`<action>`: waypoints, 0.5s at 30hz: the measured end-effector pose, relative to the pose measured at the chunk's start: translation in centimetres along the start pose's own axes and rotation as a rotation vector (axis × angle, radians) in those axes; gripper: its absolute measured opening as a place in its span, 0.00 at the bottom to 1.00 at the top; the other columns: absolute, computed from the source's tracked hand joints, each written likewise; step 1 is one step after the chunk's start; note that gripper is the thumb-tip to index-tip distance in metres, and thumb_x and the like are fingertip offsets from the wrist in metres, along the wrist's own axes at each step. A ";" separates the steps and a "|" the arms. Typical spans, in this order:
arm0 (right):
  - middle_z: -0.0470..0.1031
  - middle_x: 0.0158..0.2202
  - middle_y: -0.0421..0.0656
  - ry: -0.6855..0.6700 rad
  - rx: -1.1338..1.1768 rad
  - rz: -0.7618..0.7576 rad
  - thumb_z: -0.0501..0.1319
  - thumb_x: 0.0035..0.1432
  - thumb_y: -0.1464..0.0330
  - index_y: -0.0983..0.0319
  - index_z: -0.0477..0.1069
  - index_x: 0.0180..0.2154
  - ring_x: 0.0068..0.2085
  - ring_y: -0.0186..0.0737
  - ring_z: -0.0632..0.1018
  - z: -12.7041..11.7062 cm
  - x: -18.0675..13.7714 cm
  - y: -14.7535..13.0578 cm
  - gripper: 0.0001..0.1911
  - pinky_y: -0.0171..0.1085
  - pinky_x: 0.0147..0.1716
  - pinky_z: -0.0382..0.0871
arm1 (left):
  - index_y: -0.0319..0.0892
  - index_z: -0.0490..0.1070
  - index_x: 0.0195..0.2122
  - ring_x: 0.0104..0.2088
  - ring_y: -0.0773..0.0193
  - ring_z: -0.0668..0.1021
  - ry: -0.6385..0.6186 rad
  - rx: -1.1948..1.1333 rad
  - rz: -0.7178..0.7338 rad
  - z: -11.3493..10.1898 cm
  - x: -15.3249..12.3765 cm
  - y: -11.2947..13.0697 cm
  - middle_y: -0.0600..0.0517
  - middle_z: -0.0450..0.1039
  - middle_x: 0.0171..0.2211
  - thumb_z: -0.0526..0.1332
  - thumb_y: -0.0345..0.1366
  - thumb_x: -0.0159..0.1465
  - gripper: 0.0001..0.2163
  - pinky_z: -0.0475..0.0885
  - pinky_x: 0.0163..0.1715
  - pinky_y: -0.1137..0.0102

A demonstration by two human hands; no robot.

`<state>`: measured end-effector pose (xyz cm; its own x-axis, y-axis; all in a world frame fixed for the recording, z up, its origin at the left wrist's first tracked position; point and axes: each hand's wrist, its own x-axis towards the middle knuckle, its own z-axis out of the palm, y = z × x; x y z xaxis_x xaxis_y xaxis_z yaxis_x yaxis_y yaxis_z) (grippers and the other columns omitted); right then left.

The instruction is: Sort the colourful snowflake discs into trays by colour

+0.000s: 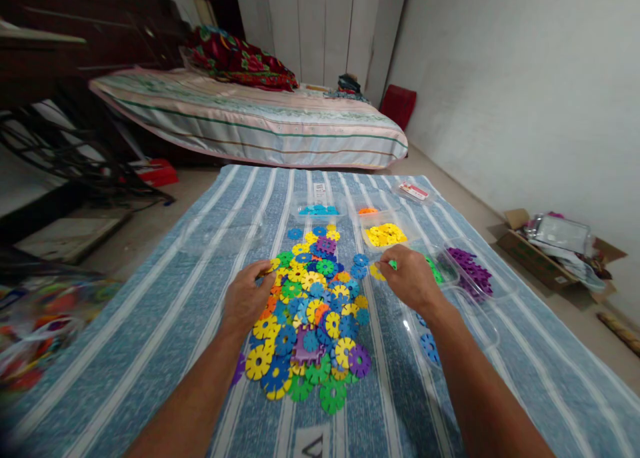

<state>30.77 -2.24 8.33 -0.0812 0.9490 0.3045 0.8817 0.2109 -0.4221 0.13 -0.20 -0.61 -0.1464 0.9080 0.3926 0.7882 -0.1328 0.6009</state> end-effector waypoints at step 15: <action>0.78 0.36 0.41 -0.172 -0.065 -0.136 0.55 0.57 0.65 0.58 0.75 0.35 0.37 0.39 0.77 1.2 0.4 -2.8 0.10 0.34 0.37 0.66 | 0.43 0.72 0.38 0.46 0.59 0.75 -0.010 0.013 -0.002 -0.2 0.0 0.3 0.49 0.75 0.44 0.53 0.38 0.59 0.12 0.67 0.50 0.65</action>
<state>27.74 -2.16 8.64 -0.2744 0.9401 0.2025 0.8848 0.3293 -0.3298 0.26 -0.33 -0.30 -0.1421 0.9124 0.3838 0.7954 -0.1256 0.5930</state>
